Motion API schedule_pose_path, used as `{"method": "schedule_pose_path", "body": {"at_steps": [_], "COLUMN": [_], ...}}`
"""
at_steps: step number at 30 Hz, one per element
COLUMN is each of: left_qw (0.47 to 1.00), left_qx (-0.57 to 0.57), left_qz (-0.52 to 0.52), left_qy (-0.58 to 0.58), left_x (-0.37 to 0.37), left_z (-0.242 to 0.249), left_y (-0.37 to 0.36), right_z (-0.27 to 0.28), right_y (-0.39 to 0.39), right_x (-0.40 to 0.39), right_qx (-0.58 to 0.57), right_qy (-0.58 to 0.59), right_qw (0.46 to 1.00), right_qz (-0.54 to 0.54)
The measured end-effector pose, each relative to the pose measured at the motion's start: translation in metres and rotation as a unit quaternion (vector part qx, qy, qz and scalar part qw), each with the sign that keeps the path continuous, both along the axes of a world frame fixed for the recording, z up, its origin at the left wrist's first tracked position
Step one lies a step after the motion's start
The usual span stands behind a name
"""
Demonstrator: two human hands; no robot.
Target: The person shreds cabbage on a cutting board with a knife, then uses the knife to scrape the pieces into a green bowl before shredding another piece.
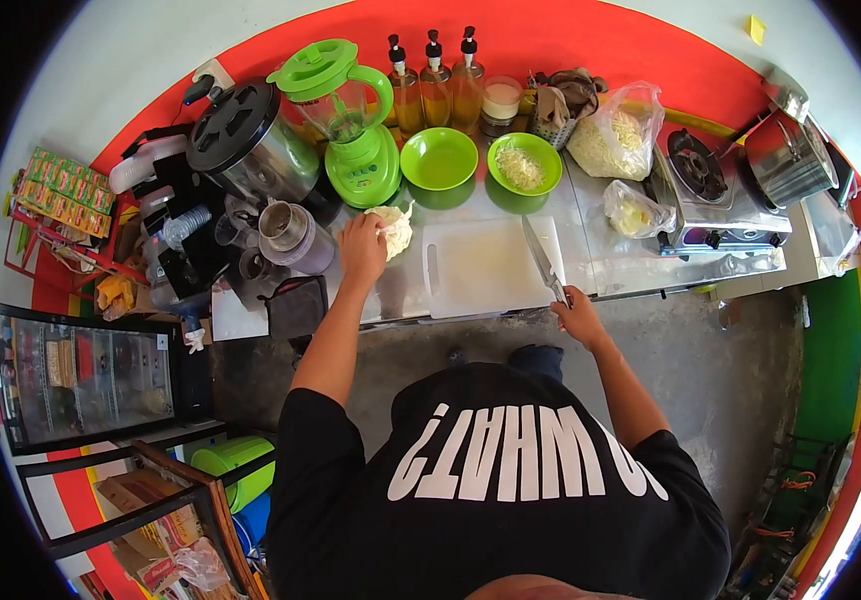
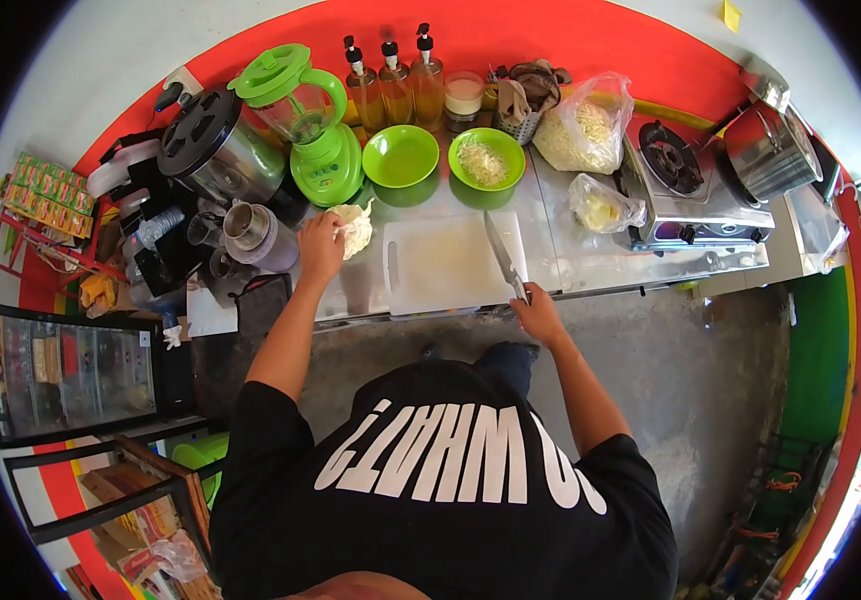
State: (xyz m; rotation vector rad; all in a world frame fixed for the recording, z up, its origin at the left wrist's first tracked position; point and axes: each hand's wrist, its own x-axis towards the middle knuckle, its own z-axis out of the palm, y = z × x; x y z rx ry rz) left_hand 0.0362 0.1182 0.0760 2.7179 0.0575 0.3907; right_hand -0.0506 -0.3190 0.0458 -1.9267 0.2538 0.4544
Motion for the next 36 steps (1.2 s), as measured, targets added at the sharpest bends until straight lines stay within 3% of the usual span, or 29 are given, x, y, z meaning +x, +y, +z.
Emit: {"method": "schedule_pose_path", "body": {"at_steps": [3, 5, 6, 7, 11, 13, 15, 16, 18, 24, 30, 36], "left_qw": [0.998, 0.968, 0.967, 0.953, 0.902, 0.909, 0.963, 0.961, 0.981, 0.945, 0.939, 0.938], "left_qx": [-0.041, -0.227, -0.228, -0.265, -0.35, -0.322, -0.201, -0.205, -0.086, -0.103, -0.049, -0.068], "left_qz": [-0.038, -0.11, -0.112, -0.144, -0.202, -0.191, -0.135, -0.139, -0.166, -0.31, -0.335, -0.33], "left_qy": [-0.01, 0.002, 0.007, 0.039, 0.153, 0.181, 0.122, 0.124, 0.049, -0.027, -0.061, -0.084], "left_x": [-0.004, -0.006, -0.009, -0.012, -0.018, -0.013, -0.009, -0.009, -0.011, 0.006, 0.005, 0.001], "left_z": [-0.001, -0.004, -0.006, -0.008, -0.019, -0.048, -0.065, -0.053, -0.031, -0.057, -0.07, -0.071], "left_y": [-0.019, -0.039, -0.051, -0.063, -0.102, -0.109, -0.117, -0.125, -0.135, -0.159, -0.164, -0.166], "right_z": [-0.002, -0.014, -0.023, -0.026, -0.028, -0.027, -0.019, -0.016, -0.008, -0.001, 0.014, 0.022], "right_y": [0.004, 0.004, 0.002, 0.0, 0.006, 0.009, 0.011, 0.01, 0.012, 0.016, 0.027, 0.025], "right_x": [0.003, 0.006, 0.008, 0.01, 0.017, 0.018, 0.02, 0.021, 0.023, 0.037, 0.041, 0.043], "right_qx": [-0.023, -0.029, -0.082, -0.135, -0.126, -0.216, -0.244, -0.263, -0.287, -0.338, -0.375, -0.364], "right_qy": [0.004, 0.004, -0.043, -0.089, -0.105, -0.155, -0.133, -0.108, -0.063, -0.067, -0.014, -0.011], "right_qw": [1.0, 0.999, 0.996, 0.986, 0.986, 0.962, 0.958, 0.954, 0.947, 0.921, 0.905, 0.899], "right_qz": [0.0, -0.013, 0.007, 0.025, 0.012, 0.055, 0.066, 0.096, 0.134, 0.182, 0.202, 0.243]}}
